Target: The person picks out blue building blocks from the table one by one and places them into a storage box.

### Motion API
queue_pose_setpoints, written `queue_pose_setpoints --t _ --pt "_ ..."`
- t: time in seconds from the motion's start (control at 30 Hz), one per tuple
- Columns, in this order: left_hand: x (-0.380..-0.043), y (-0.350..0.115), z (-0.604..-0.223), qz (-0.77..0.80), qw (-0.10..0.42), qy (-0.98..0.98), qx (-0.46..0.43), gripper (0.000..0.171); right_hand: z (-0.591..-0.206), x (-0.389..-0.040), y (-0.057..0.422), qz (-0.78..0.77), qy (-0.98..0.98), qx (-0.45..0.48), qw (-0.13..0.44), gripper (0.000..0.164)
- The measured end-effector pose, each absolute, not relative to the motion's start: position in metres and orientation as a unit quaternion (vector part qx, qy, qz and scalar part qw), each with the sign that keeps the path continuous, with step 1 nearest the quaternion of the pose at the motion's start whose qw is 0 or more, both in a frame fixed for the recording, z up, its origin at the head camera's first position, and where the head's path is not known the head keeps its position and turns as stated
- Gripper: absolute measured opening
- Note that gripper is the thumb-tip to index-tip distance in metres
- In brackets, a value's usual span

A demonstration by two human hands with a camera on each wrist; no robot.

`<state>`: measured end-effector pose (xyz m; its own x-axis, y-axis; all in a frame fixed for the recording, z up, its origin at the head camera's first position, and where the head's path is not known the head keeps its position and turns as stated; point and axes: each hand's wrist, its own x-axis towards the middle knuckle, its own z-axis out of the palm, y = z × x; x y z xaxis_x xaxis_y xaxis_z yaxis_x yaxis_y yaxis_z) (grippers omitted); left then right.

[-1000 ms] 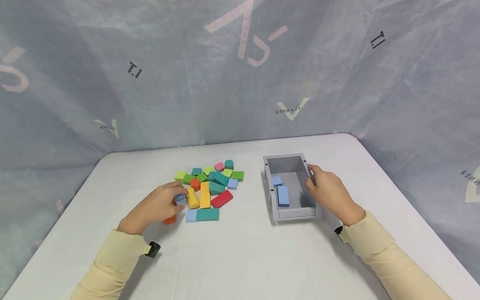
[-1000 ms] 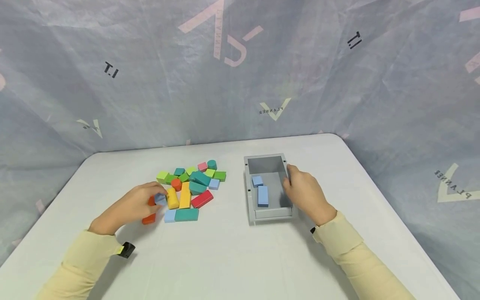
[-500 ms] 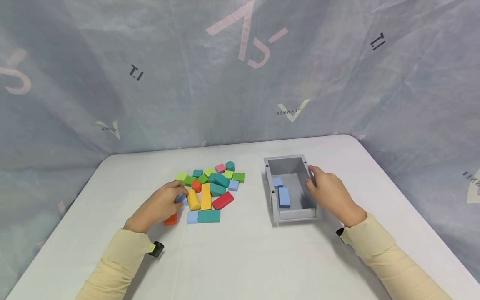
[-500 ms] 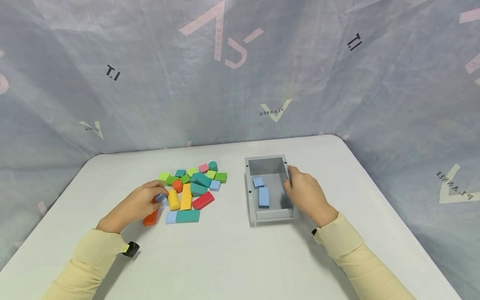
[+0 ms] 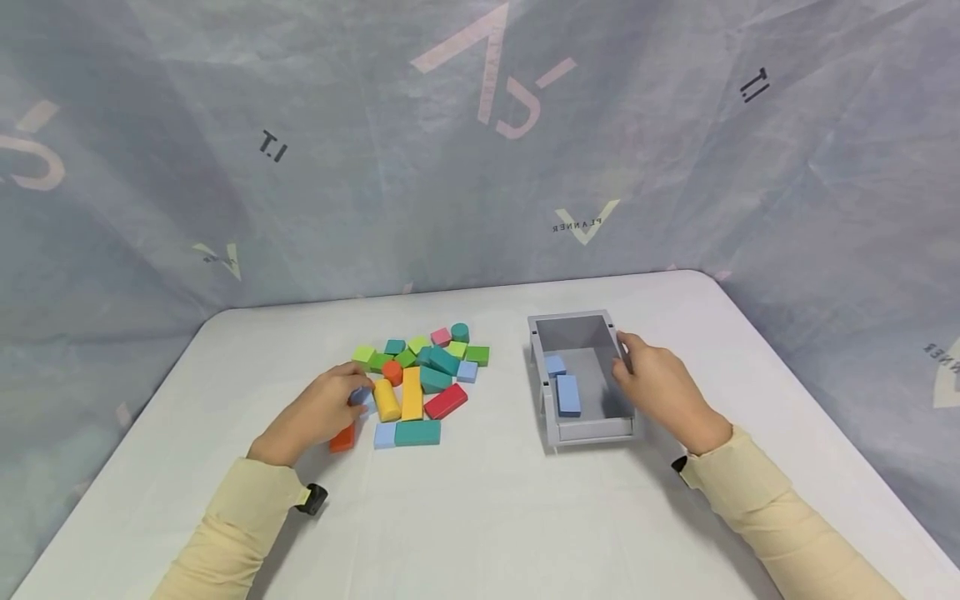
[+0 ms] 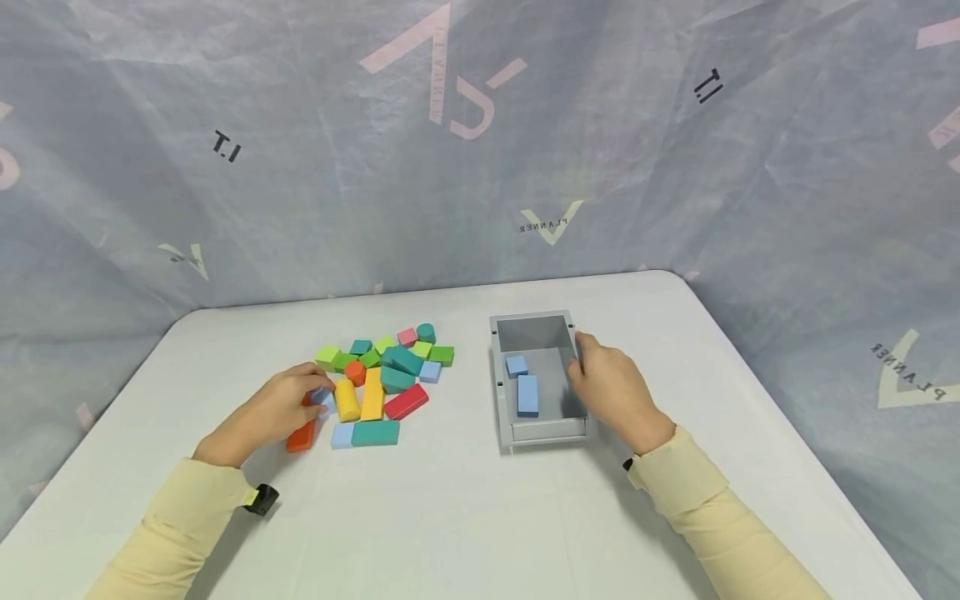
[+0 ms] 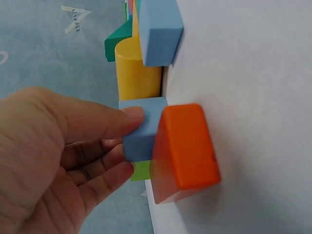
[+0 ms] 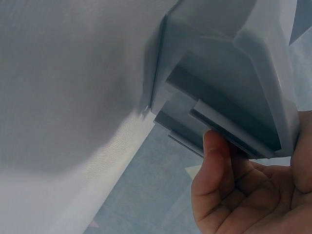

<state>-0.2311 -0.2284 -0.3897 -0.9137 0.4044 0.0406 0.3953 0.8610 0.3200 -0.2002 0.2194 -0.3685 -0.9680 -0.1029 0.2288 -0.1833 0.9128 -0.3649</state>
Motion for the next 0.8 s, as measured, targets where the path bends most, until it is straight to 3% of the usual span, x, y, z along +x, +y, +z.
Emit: queue_pose_setpoints --t 0.8 --pt "-0.2337 -0.2318 -0.3937 0.169 0.018 0.962 0.213 0.029 -0.3694 -0.1993 0.2187 0.185 -0.970 0.086 0.132 0.044"
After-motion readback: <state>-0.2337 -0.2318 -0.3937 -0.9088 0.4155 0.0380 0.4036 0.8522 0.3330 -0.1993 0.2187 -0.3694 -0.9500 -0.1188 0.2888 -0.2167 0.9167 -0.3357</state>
